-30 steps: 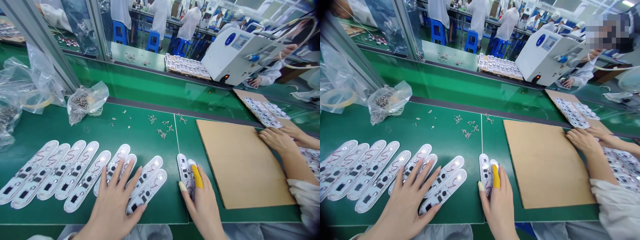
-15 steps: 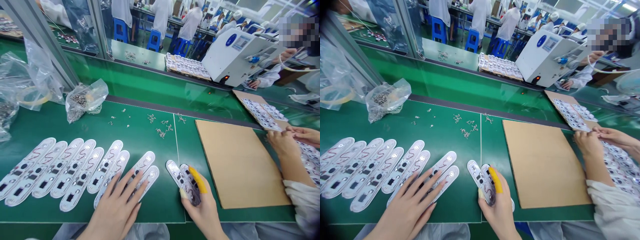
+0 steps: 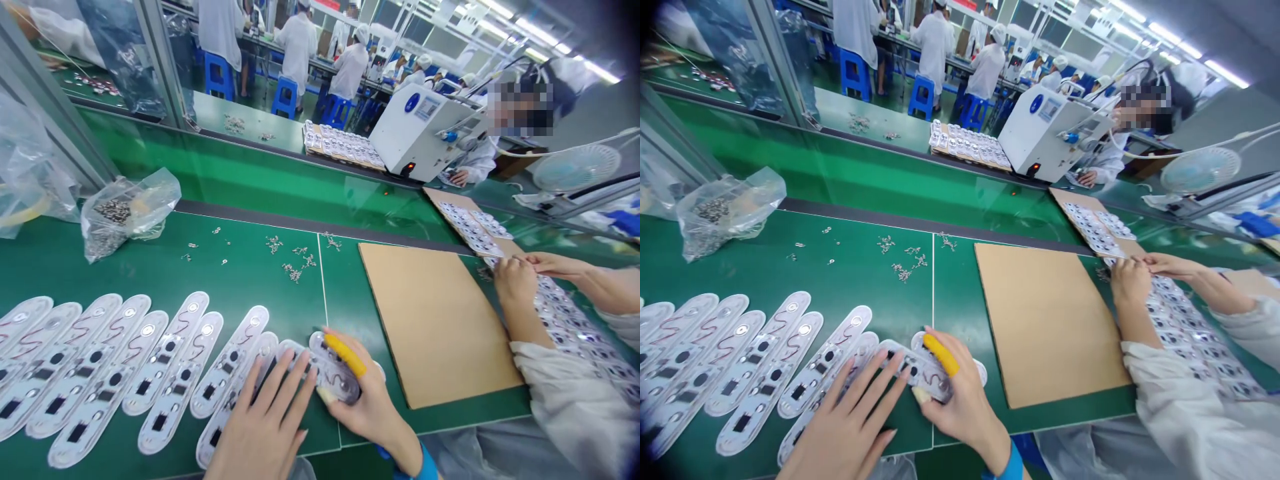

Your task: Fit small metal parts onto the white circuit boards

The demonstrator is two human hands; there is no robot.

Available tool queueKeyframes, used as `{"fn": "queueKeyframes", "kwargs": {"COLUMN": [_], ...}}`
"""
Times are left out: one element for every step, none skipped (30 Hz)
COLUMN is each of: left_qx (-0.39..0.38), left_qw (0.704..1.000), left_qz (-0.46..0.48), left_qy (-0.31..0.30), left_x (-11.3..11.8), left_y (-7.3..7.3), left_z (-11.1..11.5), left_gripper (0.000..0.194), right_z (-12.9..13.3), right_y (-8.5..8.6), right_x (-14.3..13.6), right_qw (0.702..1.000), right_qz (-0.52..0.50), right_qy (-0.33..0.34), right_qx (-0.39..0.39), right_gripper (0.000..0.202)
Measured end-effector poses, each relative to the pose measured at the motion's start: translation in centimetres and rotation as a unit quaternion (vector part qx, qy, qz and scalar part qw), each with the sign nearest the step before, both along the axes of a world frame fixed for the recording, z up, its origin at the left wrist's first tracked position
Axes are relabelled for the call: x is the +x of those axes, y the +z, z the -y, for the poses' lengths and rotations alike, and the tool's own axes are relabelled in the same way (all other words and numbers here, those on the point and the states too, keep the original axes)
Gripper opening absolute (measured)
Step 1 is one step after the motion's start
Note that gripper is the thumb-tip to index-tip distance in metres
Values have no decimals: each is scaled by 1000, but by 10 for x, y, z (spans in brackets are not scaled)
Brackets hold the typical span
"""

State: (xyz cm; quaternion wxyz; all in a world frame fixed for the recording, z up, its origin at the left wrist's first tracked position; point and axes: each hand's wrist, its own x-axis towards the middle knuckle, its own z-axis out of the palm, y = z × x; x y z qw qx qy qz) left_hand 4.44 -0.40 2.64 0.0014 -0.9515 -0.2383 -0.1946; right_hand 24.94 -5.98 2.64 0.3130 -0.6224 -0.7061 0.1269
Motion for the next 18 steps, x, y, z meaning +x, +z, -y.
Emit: {"fn": "queueKeyframes", "kwargs": {"left_qx": [4, 11, 20, 27, 35, 41, 48, 54, 56, 56, 53, 49, 45, 41, 38, 35, 33, 30], "left_qw": [1000, 1000, 1000, 999, 999, 999, 998, 997, 997, 997, 997, 997, 998, 998, 998, 997, 996, 996], "left_qz": [-4, -8, -11, -15, -21, -30, -40, -49, -56, -61, -61, -56, -47, -37, -28, -20, -13, -10], "left_qy": [3, 5, 7, 7, 6, 3, 0, -1, -1, -2, 0, 7, 16, 31, 49, 69, 82, 84], "left_x": [2, 2, -1, -6, -13, -21, -29, -38, -45, -51, -55, -57, -59, -59, -58, -58, -58, -58], "left_y": [0, 0, 2, 4, 6, 8, 10, 12, 12, 12, 11, 9, 8, 7, 7, 7, 9, 10], "left_z": [1, 1, -1, -3, -6, -10, -15, -19, -23, -27, -29, -31, -32, -33, -33, -33, -33, -32], "left_gripper": [45, 45, 44, 42, 42, 42, 43, 45, 47, 51, 55, 59, 62, 64, 66, 66, 68, 69], "right_z": [0, -1, -3, -4, -7, -10, -15, -19, -25, -31, -37, -43, -48, -53, -56, -58, -58, -56], "right_y": [2, 5, 8, 11, 16, 20, 25, 31, 37, 43, 49, 55, 60, 64, 67, 69, 69, 66], "right_x": [-1, -2, -3, -4, -5, -6, -7, -9, -12, -15, -19, -23, -26, -29, -30, -30, -29, -26], "right_qw": [999, 998, 995, 990, 984, 976, 966, 954, 941, 927, 912, 898, 884, 872, 863, 861, 864, 872], "right_qz": [7, 15, 24, 33, 44, 57, 69, 83, 95, 105, 115, 126, 141, 160, 181, 202, 219, 229], "right_qy": [31, 60, 88, 114, 139, 165, 194, 223, 253, 287, 322, 357, 387, 412, 428, 434, 429, 416], "right_qx": [-11, -27, -48, -72, -100, -129, -158, -183, -203, -217, -224, -226, -222, -211, -195, -173, -147, -118], "right_gripper": [64, 67, 70, 72, 73, 74, 74, 73, 72, 70, 68, 64, 60, 55, 51, 49, 49, 50]}}
